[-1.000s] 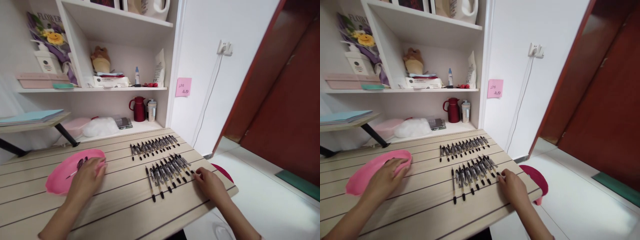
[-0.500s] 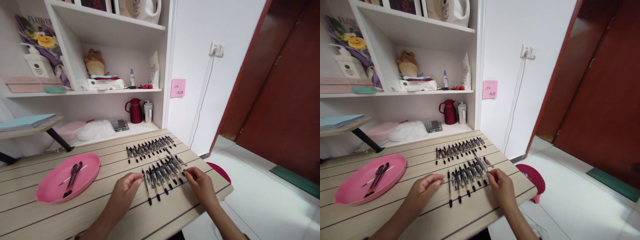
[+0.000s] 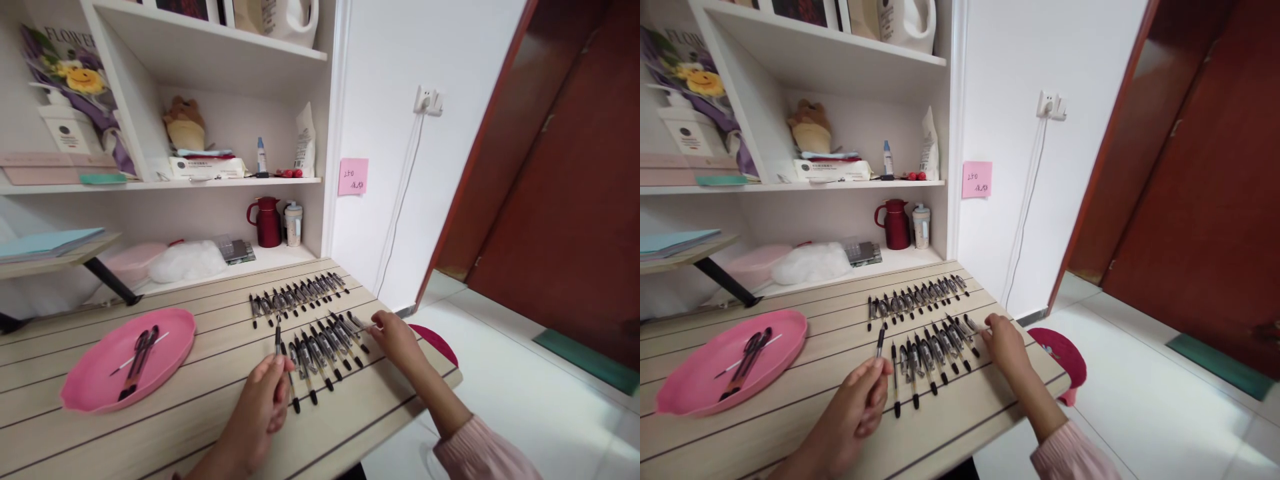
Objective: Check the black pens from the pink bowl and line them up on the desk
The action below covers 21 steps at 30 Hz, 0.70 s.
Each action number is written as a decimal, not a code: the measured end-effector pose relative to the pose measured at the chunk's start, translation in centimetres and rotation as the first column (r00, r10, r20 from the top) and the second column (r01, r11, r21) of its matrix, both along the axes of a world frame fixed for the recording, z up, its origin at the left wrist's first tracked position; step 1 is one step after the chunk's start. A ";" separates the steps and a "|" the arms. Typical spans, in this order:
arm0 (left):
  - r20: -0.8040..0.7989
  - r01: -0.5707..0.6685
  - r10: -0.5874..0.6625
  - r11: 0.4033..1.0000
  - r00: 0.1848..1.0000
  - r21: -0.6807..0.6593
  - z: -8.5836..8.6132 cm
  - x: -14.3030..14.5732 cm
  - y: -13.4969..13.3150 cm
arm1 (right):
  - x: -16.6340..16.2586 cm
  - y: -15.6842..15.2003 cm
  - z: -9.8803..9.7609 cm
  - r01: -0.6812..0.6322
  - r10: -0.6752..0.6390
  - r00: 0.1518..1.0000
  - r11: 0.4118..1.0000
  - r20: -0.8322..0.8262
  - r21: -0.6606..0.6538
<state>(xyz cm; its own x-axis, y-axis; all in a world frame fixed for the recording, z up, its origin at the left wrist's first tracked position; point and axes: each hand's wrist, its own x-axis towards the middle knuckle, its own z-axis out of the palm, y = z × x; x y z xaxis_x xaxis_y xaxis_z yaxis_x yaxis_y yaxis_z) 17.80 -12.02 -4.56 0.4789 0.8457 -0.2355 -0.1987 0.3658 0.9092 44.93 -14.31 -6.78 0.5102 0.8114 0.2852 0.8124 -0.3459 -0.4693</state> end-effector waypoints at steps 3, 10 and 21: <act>-0.053 0.058 -0.057 0.998 0.997 0.016 -0.4 -0.2 -0.4 | 1.5 1.5 -1.3 -0.007 0.009 1.000 0.997 0.024 -0.073; -0.191 0.197 -0.177 0.976 0.966 0.095 -0.8 0.0 -1.0 | 0.7 0.8 -1.1 -0.043 0.043 0.999 0.999 -0.013 -0.009; -0.349 0.338 -0.245 0.912 0.904 0.235 -0.2 0.0 -1.7 | -10.3 -1.0 4.6 -0.086 0.521 0.325 0.847 -0.789 0.524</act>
<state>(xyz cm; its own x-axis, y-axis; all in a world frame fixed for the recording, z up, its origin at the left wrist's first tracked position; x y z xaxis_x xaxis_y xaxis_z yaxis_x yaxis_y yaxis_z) 17.77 -13.68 -4.74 0.6571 0.7313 -0.1826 0.1812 0.0819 0.9800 34.63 -15.36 -2.15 0.3649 0.9240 0.1139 -0.1483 0.1785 -0.9727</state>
